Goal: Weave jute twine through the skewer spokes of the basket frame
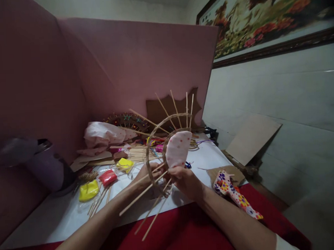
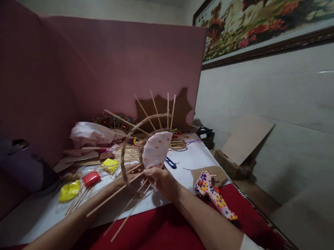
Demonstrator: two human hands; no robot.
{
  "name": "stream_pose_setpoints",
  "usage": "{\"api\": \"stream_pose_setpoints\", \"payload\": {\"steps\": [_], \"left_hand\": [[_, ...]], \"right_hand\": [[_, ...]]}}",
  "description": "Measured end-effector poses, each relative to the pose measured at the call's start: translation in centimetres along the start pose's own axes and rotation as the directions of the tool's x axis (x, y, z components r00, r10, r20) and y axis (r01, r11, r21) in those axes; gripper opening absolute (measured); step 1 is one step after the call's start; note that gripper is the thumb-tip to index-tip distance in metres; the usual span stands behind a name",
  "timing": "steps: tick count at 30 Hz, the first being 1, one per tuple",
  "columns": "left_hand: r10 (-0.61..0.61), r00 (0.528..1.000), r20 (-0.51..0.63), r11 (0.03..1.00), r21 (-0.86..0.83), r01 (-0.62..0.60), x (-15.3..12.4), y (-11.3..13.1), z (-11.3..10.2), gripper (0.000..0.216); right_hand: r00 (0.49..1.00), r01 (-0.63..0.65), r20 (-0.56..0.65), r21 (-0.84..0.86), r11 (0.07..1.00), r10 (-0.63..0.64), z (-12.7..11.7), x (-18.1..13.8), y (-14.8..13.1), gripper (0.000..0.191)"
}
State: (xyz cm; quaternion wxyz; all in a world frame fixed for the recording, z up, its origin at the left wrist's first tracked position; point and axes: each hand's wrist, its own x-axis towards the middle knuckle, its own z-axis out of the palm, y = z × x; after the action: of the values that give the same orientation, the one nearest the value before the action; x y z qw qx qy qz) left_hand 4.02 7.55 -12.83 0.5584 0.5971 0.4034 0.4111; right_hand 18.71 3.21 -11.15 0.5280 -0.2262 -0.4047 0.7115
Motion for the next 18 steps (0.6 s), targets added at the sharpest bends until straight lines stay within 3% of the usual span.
{"api": "stream_pose_setpoints", "payload": {"steps": [2, 5, 9, 11, 13, 16, 18], "left_hand": [[0.066, 0.996, -0.067, 0.991, 0.124, -0.057, -0.1, 0.4, -1.2, 0.025], [0.155, 0.964, -0.216, 0.948, 0.307, -0.083, -0.7, 0.7, -3.4, 0.033], [0.342, 0.836, -0.43, 0.853, 0.515, -0.084, -2.9, 0.5, -4.3, 0.04], [0.478, 0.766, -0.429, 0.773, 0.62, -0.135, -4.3, 0.6, -3.3, 0.036], [0.64, 0.687, -0.345, 0.63, 0.748, -0.21, -5.4, 1.2, -1.8, 0.03], [0.745, 0.611, -0.267, 0.502, 0.828, -0.249, -6.2, 2.8, 0.1, 0.037], [0.803, 0.531, -0.272, 0.467, 0.84, -0.276, -6.4, 4.1, 0.9, 0.047]], "right_hand": [[0.991, 0.086, -0.104, 0.064, 0.994, -0.079, -0.1, 0.4, -0.3, 0.009], [0.937, 0.25, -0.277, 0.104, 0.963, -0.213, -0.2, 1.1, -1.0, 0.009], [0.824, 0.399, -0.45, 0.032, 0.916, -0.344, -0.2, 1.9, -1.2, 0.021], [0.755, 0.454, -0.522, -0.02, 0.891, -0.397, -0.3, 2.1, -0.9, 0.028], [0.714, 0.48, -0.553, -0.061, 0.875, -0.43, -0.4, 2.3, -0.9, 0.036], [0.707, 0.482, -0.556, -0.072, 0.873, -0.436, -0.7, 2.4, -1.3, 0.045], [0.689, 0.49, -0.572, -0.086, 0.867, -0.446, -1.0, 2.5, -1.8, 0.048]]}}
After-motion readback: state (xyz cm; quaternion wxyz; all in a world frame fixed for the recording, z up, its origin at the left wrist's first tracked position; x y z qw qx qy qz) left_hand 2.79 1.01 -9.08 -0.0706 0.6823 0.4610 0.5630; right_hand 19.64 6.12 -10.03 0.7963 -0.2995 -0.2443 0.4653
